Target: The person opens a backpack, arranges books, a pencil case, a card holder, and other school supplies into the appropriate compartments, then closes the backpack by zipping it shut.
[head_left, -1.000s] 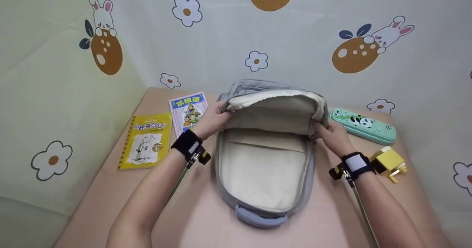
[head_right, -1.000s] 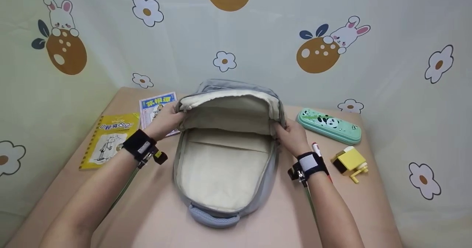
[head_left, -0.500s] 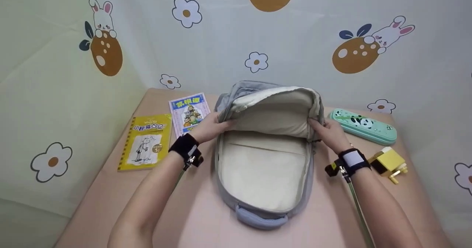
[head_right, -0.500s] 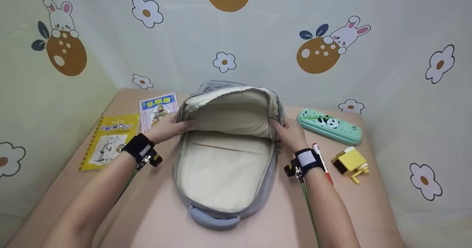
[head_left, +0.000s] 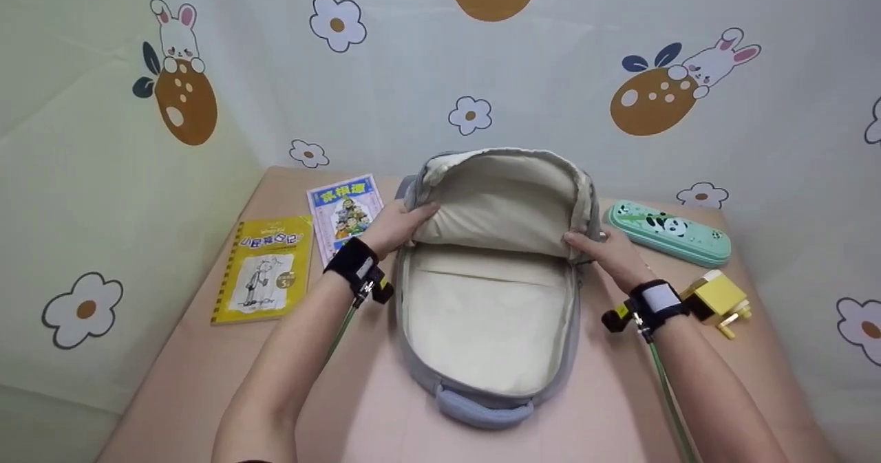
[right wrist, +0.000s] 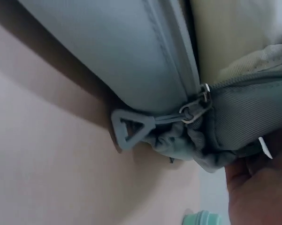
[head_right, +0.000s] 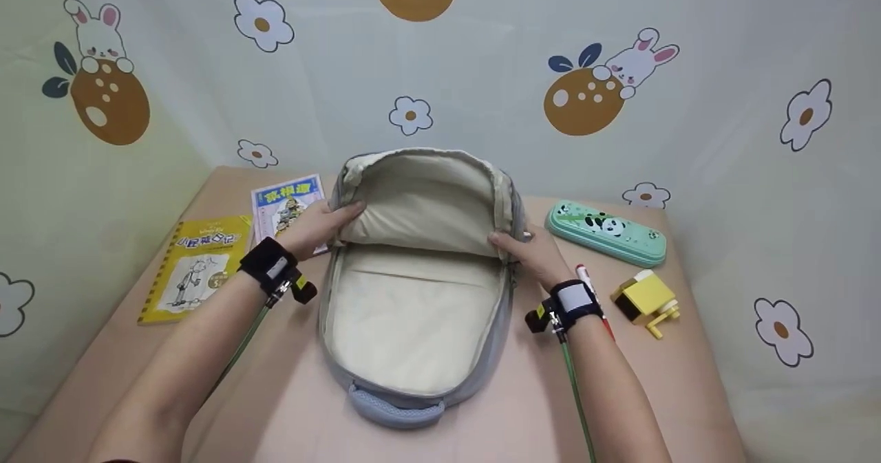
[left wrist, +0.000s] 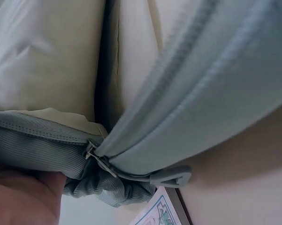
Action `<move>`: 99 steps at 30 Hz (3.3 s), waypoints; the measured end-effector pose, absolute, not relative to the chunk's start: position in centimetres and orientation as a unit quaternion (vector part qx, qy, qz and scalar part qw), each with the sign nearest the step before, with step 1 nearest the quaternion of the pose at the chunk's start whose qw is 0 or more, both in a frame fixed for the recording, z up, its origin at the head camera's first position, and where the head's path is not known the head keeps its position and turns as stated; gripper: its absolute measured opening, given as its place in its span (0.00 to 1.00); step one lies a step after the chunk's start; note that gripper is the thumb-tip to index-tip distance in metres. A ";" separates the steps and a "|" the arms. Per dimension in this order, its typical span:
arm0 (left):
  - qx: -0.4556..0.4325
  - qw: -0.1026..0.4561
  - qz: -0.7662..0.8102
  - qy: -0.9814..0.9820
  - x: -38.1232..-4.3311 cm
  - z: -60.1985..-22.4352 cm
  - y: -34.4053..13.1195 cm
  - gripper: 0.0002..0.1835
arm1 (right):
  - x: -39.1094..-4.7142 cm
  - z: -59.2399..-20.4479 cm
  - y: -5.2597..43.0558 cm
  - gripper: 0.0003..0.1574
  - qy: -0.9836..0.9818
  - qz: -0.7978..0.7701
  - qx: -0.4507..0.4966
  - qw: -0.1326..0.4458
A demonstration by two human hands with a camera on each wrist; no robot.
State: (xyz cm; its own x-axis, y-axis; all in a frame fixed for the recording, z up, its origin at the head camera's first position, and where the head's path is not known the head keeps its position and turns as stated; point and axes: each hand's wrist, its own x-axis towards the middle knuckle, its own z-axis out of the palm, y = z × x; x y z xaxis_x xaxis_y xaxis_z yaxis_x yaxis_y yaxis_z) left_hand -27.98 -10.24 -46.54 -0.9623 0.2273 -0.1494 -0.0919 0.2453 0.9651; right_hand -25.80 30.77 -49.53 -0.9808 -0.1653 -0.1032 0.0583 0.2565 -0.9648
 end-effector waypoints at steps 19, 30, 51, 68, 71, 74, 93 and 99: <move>0.074 0.150 0.616 0.769 -27.2 -46.0 -11.7 0.21 | -26.6 -48.9 29.5 0.38 0.812 -0.576 0.031 0.087; -0.026 0.096 0.580 0.808 -27.5 -44.5 -19.4 0.33 | -26.1 -47.8 29.4 0.36 0.809 -0.576 0.043 0.106; -0.097 0.099 0.133 0.981 -26.4 -47.7 -17.7 0.33 | -25.1 -45.5 27.8 0.28 0.835 -0.537 0.019 0.117; -0.270 0.149 0.366 0.878 -27.3 -46.3 -18.9 0.55 | -24.7 -45.2 27.6 0.30 0.827 -0.550 0.027 0.114; -0.263 0.181 0.387 0.865 -27.1 -45.6 -18.9 0.48 | -24.4 -44.6 27.5 0.29 0.827 -0.549 0.033 0.119; -0.243 0.188 0.358 0.881 -27.3 -45.8 -19.0 0.40 | -24.3 -44.6 27.4 0.28 0.827 -0.549 0.036 0.118; -0.176 0.178 0.338 0.907 -28.1 -46.7 -19.6 0.35 | -24.9 -45.3 27.6 0.28 0.834 -0.539 0.030 0.112; -0.132 0.162 0.322 0.924 -28.8 -47.1 -20.7 0.26 | -26.3 -47.8 28.8 0.31 0.835 -0.539 0.030 0.104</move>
